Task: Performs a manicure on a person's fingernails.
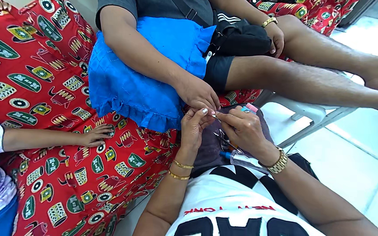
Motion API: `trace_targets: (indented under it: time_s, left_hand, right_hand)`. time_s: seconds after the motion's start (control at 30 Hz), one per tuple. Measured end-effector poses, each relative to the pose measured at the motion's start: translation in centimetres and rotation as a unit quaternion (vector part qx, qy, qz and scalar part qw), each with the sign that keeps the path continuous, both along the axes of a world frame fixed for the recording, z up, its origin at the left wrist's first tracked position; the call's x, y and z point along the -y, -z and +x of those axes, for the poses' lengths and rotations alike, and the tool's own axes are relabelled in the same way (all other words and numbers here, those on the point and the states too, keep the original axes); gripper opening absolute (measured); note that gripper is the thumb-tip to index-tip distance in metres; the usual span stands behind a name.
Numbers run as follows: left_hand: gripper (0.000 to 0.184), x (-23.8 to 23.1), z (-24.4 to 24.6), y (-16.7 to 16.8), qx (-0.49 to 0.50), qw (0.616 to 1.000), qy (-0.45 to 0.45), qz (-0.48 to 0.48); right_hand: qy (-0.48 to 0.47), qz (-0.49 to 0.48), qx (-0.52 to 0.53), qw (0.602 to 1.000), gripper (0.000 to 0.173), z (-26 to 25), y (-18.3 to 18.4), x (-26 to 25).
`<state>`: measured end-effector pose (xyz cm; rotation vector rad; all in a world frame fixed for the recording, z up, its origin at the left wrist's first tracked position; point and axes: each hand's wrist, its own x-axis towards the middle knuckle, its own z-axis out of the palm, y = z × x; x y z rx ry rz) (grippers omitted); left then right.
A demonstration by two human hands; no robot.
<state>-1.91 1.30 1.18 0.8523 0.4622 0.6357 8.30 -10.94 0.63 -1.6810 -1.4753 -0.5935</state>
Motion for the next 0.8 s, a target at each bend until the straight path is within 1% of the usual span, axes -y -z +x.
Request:
trace_targets:
  time_s: [0.07, 0.1, 0.17, 0.2, 0.23, 0.27, 0.33, 0.37, 0.4, 0.43, 0.5, 0.57, 0.67, 0.7, 0.73, 0.8]
  left_hand:
    - [0.019, -0.1, -0.2, 0.0, -0.002, 1.000, 0.008, 0.005]
    - [0.019, -0.1, -0.3, 0.0, -0.002, 1.000, 0.013, 0.008]
    - [0.018, -0.2, -0.8, 0.2, -0.005, 1.000, 0.025, 0.014]
    - [0.017, -0.3, -1.0, 0.2, -0.006, 0.999, 0.029, 0.017]
    - [0.017, -0.4, -1.2, 0.3, -0.008, 0.999, 0.033, 0.021]
    - [0.016, -0.4, -1.4, 0.2, -0.010, 0.999, 0.034, 0.025]
    - [0.015, -0.4, -1.4, 0.2, -0.010, 0.999, 0.025, 0.022]
    - [0.014, -0.4, -1.3, 0.1, -0.009, 1.000, 0.019, 0.022]
    - [0.014, -0.3, -1.3, 0.0, -0.011, 0.999, 0.014, 0.027]
    - [0.013, -0.2, -1.3, 0.0, -0.015, 0.999, 0.011, 0.034]
    - [0.013, -0.2, -1.5, 0.1, -0.019, 0.999, 0.006, 0.047]
    - [0.013, -0.4, -1.7, 0.5, -0.020, 0.998, 0.003, 0.053]
    - [0.014, -0.8, -2.0, 1.1, -0.016, 0.998, 0.011, 0.064]
    - [0.014, -0.9, -2.2, 1.3, -0.013, 0.997, 0.017, 0.070]
    - [0.014, -1.0, -2.3, 1.5, -0.007, 0.997, 0.022, 0.075]
    - [0.016, -1.3, -2.4, 1.9, 0.003, 0.997, 0.031, 0.076]
  right_hand:
    - [-0.021, -0.009, -0.019, 1.000, 0.023, 0.4, -0.1, 0.3]
    - [-0.042, -0.020, -0.052, 0.998, 0.023, 0.6, -0.2, 0.6]
    - [-0.103, -0.041, -0.179, 0.977, 0.021, 1.2, -0.9, 1.4]
    - [-0.145, -0.044, -0.263, 0.953, 0.020, 1.5, -1.5, 1.7]
    - [-0.195, -0.038, -0.347, 0.917, 0.019, 1.8, -2.0, 1.8]
    - [-0.249, -0.023, -0.424, 0.870, 0.020, 2.1, -2.5, 1.6]
    - [-0.332, 0.015, -0.534, 0.778, 0.024, 2.4, -3.5, 0.4]
    - [-0.362, 0.034, -0.562, 0.743, 0.027, 2.3, -3.8, -0.4]
    - [-0.383, 0.051, -0.582, 0.716, 0.030, 2.0, -3.9, -1.3]
    - [-0.398, 0.058, -0.593, 0.697, 0.032, 1.6, -3.7, -2.0]
    - [-0.415, 0.030, -0.609, 0.675, 0.036, 0.7, -2.7, -2.7]
    - [-0.415, -0.018, -0.610, 0.675, 0.038, 0.2, -1.9, -2.0]
    - [-0.407, -0.078, -0.557, 0.719, 0.032, 1.4, -0.9, 0.0]
    - [-0.386, -0.097, -0.540, 0.742, 0.029, 1.8, -0.5, 0.6]
    - [-0.346, -0.115, -0.513, 0.777, 0.025, 1.9, -0.3, 1.0]
    - [-0.238, -0.141, -0.449, 0.849, 0.016, 1.3, -0.3, 1.6]
